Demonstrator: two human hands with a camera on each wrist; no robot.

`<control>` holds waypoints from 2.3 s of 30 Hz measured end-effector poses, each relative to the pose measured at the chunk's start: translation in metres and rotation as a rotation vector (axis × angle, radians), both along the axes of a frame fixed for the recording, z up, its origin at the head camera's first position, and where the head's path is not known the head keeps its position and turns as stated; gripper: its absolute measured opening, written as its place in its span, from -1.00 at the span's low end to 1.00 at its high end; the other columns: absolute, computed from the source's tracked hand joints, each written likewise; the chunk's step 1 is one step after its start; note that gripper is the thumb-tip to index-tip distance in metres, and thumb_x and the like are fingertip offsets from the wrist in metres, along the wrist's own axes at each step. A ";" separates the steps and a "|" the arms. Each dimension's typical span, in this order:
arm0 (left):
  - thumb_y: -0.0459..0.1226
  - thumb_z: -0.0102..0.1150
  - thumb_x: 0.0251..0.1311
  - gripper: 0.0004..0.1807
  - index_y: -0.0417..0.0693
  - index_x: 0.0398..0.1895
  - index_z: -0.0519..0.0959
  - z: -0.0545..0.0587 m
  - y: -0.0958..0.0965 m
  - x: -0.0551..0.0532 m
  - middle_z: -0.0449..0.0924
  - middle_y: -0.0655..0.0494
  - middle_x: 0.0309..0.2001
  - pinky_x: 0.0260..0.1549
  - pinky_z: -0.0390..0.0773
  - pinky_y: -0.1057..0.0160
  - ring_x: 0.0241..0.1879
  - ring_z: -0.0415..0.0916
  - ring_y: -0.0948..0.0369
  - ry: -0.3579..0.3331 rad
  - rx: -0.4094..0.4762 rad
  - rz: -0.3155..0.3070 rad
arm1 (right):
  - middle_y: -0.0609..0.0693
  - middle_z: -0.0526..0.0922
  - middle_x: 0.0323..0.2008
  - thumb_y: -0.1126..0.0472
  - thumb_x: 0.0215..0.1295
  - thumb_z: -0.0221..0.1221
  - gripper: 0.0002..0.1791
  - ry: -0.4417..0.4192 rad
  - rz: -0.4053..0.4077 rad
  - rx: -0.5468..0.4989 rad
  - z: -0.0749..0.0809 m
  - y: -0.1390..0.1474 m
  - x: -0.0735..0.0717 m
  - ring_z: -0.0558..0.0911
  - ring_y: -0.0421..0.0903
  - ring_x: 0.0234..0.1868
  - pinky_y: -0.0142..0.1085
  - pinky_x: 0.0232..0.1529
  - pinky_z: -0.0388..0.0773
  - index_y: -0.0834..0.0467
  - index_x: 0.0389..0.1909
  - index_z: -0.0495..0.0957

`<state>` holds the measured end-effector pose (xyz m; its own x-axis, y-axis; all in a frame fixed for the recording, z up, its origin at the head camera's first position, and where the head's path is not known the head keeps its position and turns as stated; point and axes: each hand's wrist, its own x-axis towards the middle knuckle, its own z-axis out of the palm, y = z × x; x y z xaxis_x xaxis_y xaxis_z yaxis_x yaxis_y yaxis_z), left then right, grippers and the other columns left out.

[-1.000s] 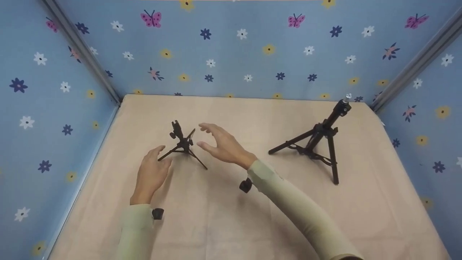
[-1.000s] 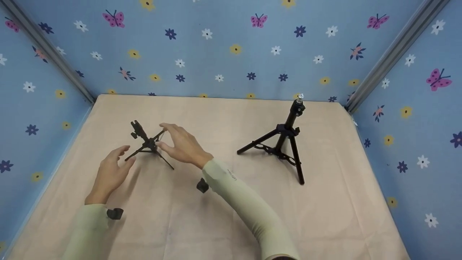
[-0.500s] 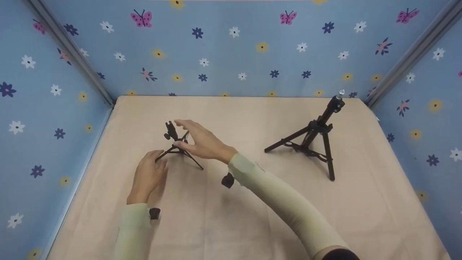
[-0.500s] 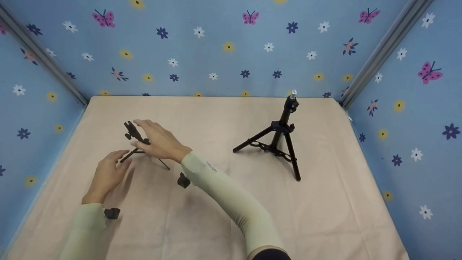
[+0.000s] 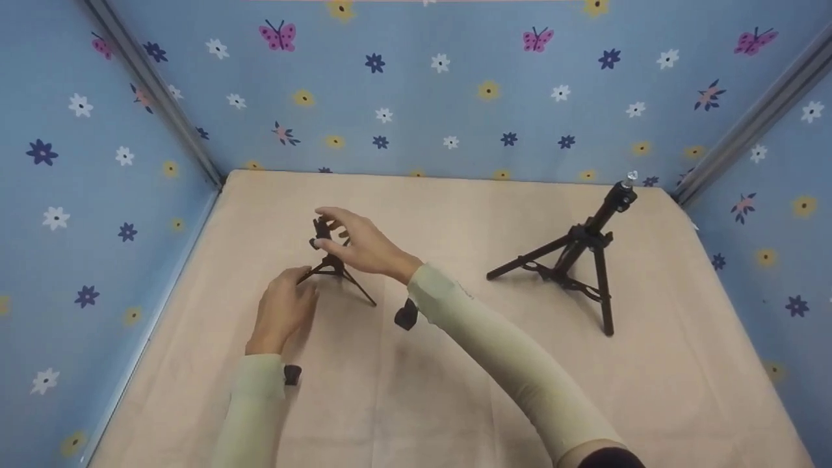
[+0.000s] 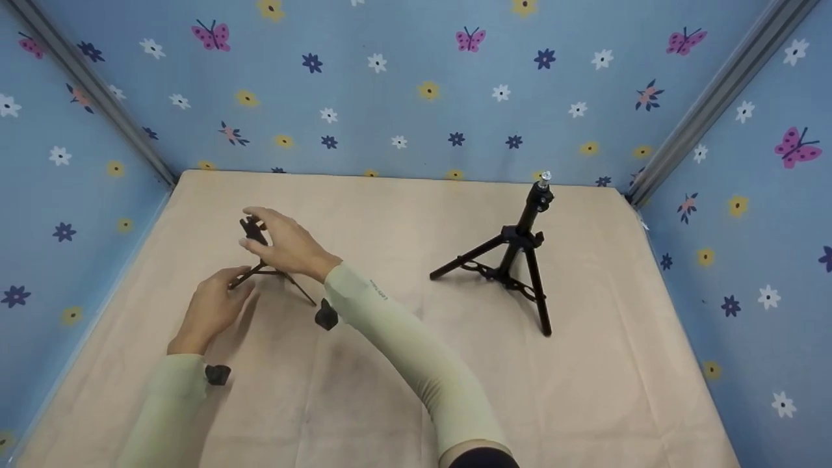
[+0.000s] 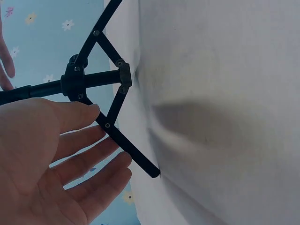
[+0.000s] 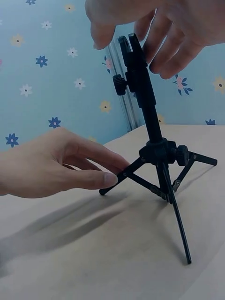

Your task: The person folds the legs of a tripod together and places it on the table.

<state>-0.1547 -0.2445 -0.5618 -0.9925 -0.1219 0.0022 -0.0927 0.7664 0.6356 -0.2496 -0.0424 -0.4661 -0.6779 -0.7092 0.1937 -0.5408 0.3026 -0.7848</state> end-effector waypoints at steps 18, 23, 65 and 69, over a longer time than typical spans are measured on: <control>-0.31 0.22 0.55 -0.66 -0.25 0.27 0.67 -0.005 -0.002 -0.018 0.72 -0.25 0.15 0.13 0.65 -0.22 0.13 0.60 -0.19 0.029 -0.115 -0.013 | 0.11 0.70 0.20 0.22 0.62 0.22 -0.63 -0.047 -0.015 -0.042 -0.003 -0.011 -0.014 0.70 -0.08 0.18 -0.42 0.15 0.66 0.22 0.33 0.59; -0.29 0.27 0.52 -0.70 -0.20 0.21 0.72 -0.007 -0.002 -0.023 0.76 -0.20 0.10 0.14 0.65 -0.20 0.12 0.63 -0.17 0.048 -0.139 -0.005 | 0.08 0.72 0.15 0.22 0.61 0.23 -0.66 -0.046 -0.025 -0.040 -0.004 -0.010 -0.016 0.72 -0.12 0.14 -0.48 0.07 0.67 0.21 0.30 0.60; -0.34 0.30 0.50 -0.81 -0.22 0.04 0.78 -0.012 -0.007 -0.019 0.80 -0.13 -0.10 -0.01 0.71 -0.14 -0.04 0.73 -0.13 0.156 -0.171 -0.035 | 0.01 0.77 0.12 0.23 0.60 0.24 -0.72 0.006 -0.011 -0.056 -0.005 -0.012 -0.014 0.73 -0.19 0.12 -0.48 0.02 0.67 0.16 0.22 0.69; -0.33 0.30 0.50 -0.81 -0.20 0.04 0.78 -0.014 -0.008 -0.017 0.80 -0.12 -0.12 -0.03 0.71 -0.14 -0.05 0.73 -0.12 0.170 -0.167 -0.039 | 0.01 0.76 0.14 0.22 0.60 0.24 -0.72 0.009 -0.012 -0.069 -0.007 -0.012 -0.012 0.73 -0.17 0.14 -0.48 0.03 0.68 0.15 0.22 0.69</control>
<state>-0.1718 -0.2523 -0.5754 -0.9802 -0.0673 0.1863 0.0364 0.8633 0.5033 -0.2615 -0.0542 -0.4733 -0.6845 -0.6855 0.2479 -0.5444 0.2546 -0.7993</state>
